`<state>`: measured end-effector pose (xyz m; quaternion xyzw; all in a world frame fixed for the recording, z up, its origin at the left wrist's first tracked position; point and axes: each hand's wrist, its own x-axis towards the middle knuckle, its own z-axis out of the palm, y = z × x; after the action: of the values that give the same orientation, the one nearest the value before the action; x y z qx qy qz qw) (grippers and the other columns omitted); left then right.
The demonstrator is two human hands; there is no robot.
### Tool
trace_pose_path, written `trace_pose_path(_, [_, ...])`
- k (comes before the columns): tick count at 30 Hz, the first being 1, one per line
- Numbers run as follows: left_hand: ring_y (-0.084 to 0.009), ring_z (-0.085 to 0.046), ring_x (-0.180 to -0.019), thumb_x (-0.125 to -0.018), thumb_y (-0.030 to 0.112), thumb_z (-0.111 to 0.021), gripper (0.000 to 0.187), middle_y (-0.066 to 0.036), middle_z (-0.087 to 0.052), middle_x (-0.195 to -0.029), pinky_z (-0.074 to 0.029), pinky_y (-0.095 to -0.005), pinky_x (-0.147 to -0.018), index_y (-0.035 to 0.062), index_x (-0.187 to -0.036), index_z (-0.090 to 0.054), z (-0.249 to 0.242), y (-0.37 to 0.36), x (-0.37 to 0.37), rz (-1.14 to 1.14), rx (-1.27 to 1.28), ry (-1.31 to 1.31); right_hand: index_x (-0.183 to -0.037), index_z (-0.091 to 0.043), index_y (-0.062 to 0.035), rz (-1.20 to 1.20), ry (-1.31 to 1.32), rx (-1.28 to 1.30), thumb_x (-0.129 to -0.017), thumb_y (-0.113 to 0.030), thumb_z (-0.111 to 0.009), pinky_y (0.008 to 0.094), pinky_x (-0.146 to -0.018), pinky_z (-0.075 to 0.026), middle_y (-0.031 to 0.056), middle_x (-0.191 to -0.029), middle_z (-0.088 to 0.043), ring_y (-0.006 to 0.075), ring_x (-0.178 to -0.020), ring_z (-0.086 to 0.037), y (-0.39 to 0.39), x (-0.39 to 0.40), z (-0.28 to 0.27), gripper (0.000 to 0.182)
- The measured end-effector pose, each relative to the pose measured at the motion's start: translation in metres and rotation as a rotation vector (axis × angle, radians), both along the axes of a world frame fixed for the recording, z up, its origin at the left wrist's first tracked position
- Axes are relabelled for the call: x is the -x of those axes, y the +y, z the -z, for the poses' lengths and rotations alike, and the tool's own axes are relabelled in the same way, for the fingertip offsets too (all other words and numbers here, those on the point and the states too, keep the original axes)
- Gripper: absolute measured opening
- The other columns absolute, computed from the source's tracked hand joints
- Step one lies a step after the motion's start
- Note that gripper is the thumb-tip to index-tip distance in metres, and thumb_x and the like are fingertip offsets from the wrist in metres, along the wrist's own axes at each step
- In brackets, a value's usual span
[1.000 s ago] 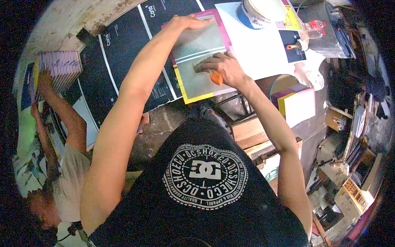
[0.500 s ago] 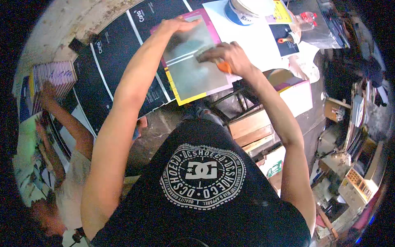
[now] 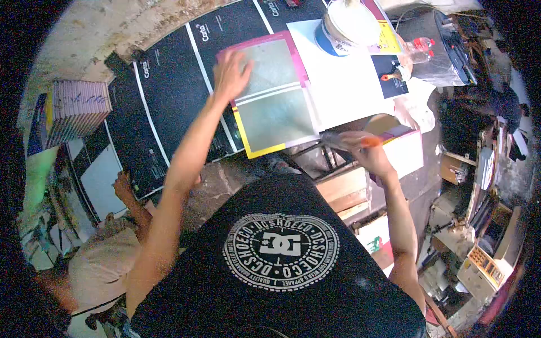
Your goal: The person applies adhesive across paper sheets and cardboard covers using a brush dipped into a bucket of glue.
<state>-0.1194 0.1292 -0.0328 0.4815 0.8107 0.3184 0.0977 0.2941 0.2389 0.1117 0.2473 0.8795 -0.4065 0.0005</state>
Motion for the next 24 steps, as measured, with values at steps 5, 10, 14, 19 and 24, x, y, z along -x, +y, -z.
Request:
trace_pose_path(5, [-0.0338,-0.05,-0.112,-0.071,0.048,-0.078,0.074,-0.017,-0.049,-0.12,-0.041,-0.0551,-0.088,0.0,-0.12,-0.052,-0.042,-0.114,-0.1,-0.003,0.357,0.043,-0.103,-0.065,0.0068,0.62,0.177,0.03,-0.08,-0.023,-0.082,0.0299,-0.075,-0.055,0.0091,-0.092,-0.071,0.0152,-0.079,-0.066,0.016,0.093,0.01,0.041])
trace_pose_path(10, [-0.0344,-0.049,-0.114,-0.065,0.055,-0.079,0.086,-0.015,-0.049,-0.122,-0.038,-0.0569,-0.087,0.0014,-0.124,-0.048,-0.042,-0.117,-0.143,-0.027,0.55,0.03,-0.096,-0.067,-0.0028,0.442,0.343,-0.012,-0.083,-0.029,-0.075,0.0395,-0.075,-0.053,0.0143,-0.093,-0.07,0.0288,-0.085,-0.068,-0.034,0.225,0.094,0.031])
trace_pose_path(14, [-0.0336,-0.049,-0.116,-0.063,0.052,-0.08,0.088,-0.015,-0.048,-0.124,-0.036,-0.0577,-0.09,0.0007,-0.126,-0.046,-0.05,-0.113,-0.145,-0.047,0.583,-0.048,-0.087,-0.069,-0.0048,0.342,0.326,-0.101,-0.085,-0.038,-0.072,0.0394,-0.059,-0.051,0.0119,-0.072,-0.067,0.0268,-0.063,-0.067,-0.035,0.232,0.126,0.033])
trace_pose_path(19, [-0.0342,-0.05,-0.118,-0.063,0.05,-0.081,0.089,-0.015,-0.048,-0.126,-0.036,-0.0579,-0.093,0.0005,-0.127,-0.045,-0.059,-0.11,-0.146,-0.061,0.628,-0.102,-0.086,-0.072,-0.0066,0.48,0.105,-0.249,-0.086,-0.032,-0.069,0.0386,-0.061,-0.054,0.0138,-0.069,-0.068,0.0276,-0.065,-0.07,0.047,0.148,0.096,0.026])
trace_pose_path(24, [-0.0353,-0.05,-0.118,-0.064,0.051,-0.081,0.092,-0.017,-0.046,-0.127,-0.035,-0.0591,-0.093,-0.0015,-0.129,-0.043,-0.049,-0.114,-0.152,-0.061,0.552,-0.03,-0.088,-0.068,-0.0049,0.535,0.368,-0.258,-0.084,-0.033,-0.071,0.0432,-0.065,-0.055,0.0201,-0.076,-0.068,0.0347,-0.072,-0.07,-0.016,0.122,0.086,0.029])
